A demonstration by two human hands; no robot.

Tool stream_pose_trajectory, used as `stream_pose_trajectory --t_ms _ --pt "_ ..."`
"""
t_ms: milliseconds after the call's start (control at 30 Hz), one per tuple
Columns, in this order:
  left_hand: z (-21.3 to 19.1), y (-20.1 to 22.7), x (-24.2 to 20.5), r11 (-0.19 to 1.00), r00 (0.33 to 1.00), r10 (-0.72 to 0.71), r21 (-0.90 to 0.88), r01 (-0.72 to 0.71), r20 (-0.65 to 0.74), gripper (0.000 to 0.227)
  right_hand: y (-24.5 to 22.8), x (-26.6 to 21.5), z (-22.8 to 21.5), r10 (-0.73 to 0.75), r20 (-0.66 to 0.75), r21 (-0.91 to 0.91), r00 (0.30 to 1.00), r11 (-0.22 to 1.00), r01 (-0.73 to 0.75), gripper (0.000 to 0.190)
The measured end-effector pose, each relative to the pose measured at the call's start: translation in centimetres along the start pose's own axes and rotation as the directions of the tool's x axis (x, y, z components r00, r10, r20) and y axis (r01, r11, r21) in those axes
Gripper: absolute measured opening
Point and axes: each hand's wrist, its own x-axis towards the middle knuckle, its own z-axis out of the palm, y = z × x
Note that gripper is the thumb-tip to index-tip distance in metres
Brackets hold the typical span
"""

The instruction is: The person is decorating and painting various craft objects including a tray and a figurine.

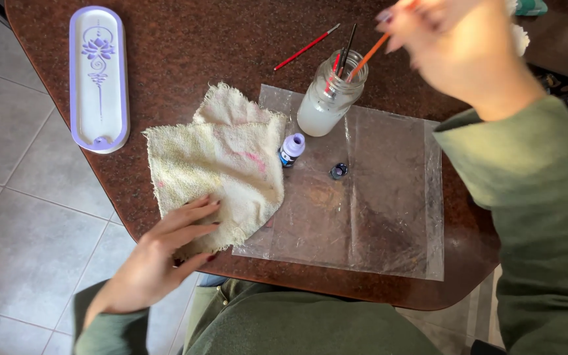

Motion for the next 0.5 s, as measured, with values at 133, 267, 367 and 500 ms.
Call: stream_pose_trajectory --t_ms 133,267,367,500 --pt "-1.5 -0.7 -0.9 0.996 0.999 0.021 0.085 -0.023 0.024 0.048 -2.2 -0.1 -1.8 0.157 -0.074 0.008 0.985 0.988 -0.157 0.014" --pt "-2.0 -0.5 -1.2 0.941 0.998 0.0 0.339 0.021 -0.061 0.018 2.1 -2.0 -3.2 -0.125 -0.073 -0.018 0.989 0.992 0.124 0.016" --pt "-1.3 -0.5 -2.1 0.864 0.984 -0.022 0.492 0.107 -0.175 0.015 0.9 -3.8 -3.4 0.014 -0.244 0.037 0.97 0.999 -0.005 0.025" --pt "0.6 -2.6 -3.4 0.778 0.914 0.086 0.6 0.187 -0.396 0.019 5.2 -6.0 -3.4 0.181 -0.368 0.243 0.912 0.965 -0.093 0.032"
